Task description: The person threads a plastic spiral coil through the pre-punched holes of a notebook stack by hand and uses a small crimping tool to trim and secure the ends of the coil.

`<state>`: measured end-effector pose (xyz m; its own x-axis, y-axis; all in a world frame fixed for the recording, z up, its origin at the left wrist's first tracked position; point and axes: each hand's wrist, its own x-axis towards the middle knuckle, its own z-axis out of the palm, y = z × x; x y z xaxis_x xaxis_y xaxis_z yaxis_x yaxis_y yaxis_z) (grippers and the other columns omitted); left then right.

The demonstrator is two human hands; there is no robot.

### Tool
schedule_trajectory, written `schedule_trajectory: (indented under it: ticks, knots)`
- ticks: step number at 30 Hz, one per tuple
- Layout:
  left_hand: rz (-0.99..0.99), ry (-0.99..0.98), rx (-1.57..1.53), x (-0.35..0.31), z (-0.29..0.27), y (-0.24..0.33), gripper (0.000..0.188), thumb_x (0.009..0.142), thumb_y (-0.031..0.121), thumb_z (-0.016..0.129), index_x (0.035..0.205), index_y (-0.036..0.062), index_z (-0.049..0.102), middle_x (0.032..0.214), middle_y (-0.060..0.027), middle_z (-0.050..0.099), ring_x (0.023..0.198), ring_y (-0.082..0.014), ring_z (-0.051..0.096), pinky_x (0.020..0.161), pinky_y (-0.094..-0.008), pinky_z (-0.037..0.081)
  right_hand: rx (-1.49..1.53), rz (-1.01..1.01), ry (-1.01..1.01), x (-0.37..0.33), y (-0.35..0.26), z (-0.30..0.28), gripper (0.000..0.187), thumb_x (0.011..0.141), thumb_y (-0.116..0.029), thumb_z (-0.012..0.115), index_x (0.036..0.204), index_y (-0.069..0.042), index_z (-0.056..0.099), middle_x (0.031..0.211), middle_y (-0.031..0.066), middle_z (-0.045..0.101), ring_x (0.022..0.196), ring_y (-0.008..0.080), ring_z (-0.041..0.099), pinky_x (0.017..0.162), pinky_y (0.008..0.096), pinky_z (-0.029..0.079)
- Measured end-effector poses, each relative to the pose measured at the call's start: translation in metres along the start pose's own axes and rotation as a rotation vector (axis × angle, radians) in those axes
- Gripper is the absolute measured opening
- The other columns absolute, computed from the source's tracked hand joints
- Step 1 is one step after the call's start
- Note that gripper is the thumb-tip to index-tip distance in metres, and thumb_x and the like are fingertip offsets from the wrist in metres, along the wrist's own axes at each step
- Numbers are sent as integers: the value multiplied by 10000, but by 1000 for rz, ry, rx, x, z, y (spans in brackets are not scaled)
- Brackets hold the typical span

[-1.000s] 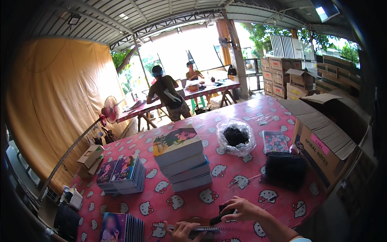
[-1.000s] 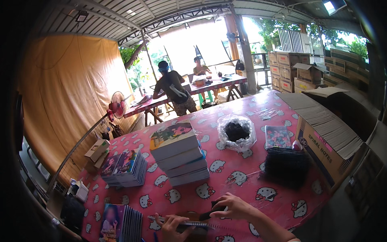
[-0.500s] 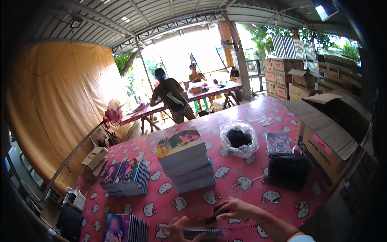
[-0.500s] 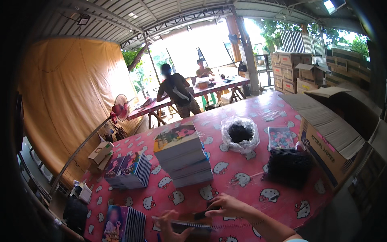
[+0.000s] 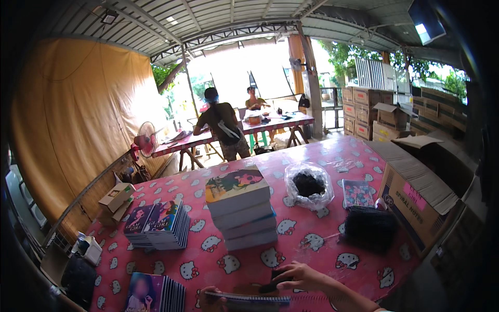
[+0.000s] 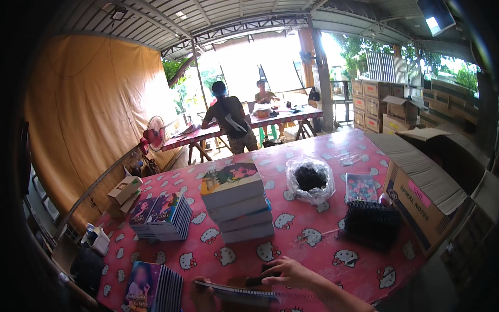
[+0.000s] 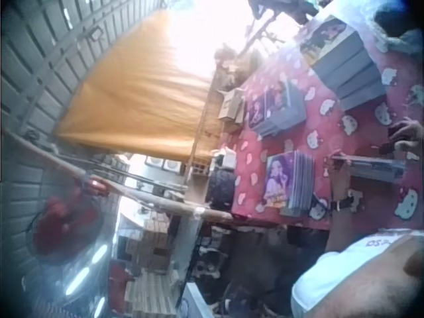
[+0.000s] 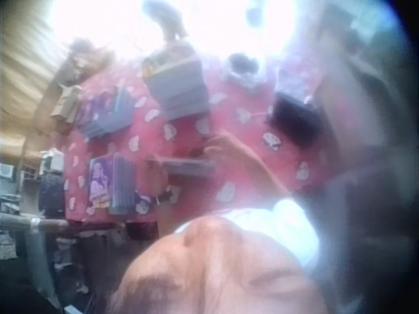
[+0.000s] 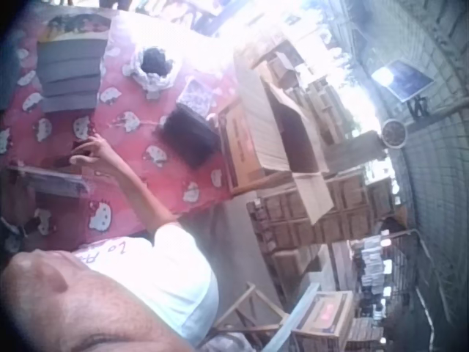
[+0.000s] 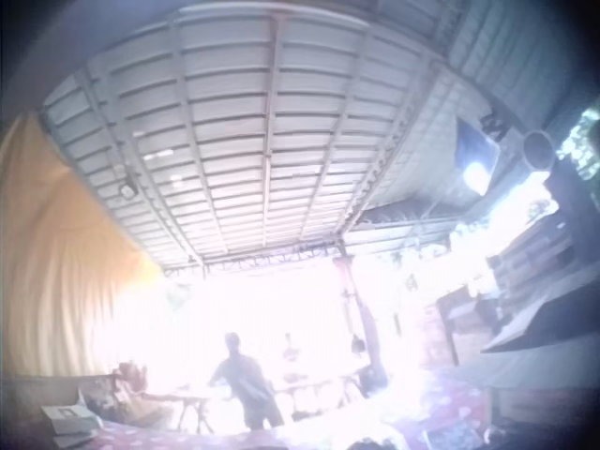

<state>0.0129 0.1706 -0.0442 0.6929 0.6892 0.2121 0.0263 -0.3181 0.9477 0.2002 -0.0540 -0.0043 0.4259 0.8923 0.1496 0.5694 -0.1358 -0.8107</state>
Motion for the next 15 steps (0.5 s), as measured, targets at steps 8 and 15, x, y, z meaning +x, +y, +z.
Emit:
schedule_trajectory:
  ticks: [8, 15]
  knots:
    - [34, -79, 137, -5, -6, -17, 477, 914, 166, 476, 1353, 30, 350, 1348, -162, 426, 1243, -282, 416, 1076, -403, 292, 252, -11, -74, 13, -10, 2, 469, 843, -472, 610, 1136, -108, 662, 1271, 203, 535, 1243, 333, 429, 1048, 448, 300]
    - [24, -139, 188, -5, -6, -22, 448, 930, 197, 428, 1336, 15, 370, 1330, -173, 442, 1238, -288, 421, 1081, -402, 285, -68, -24, -125, 37, -2, 4, 446, 868, -425, 605, 1165, -95, 641, 1297, 179, 516, 1191, 277, 487, 976, 378, 392]
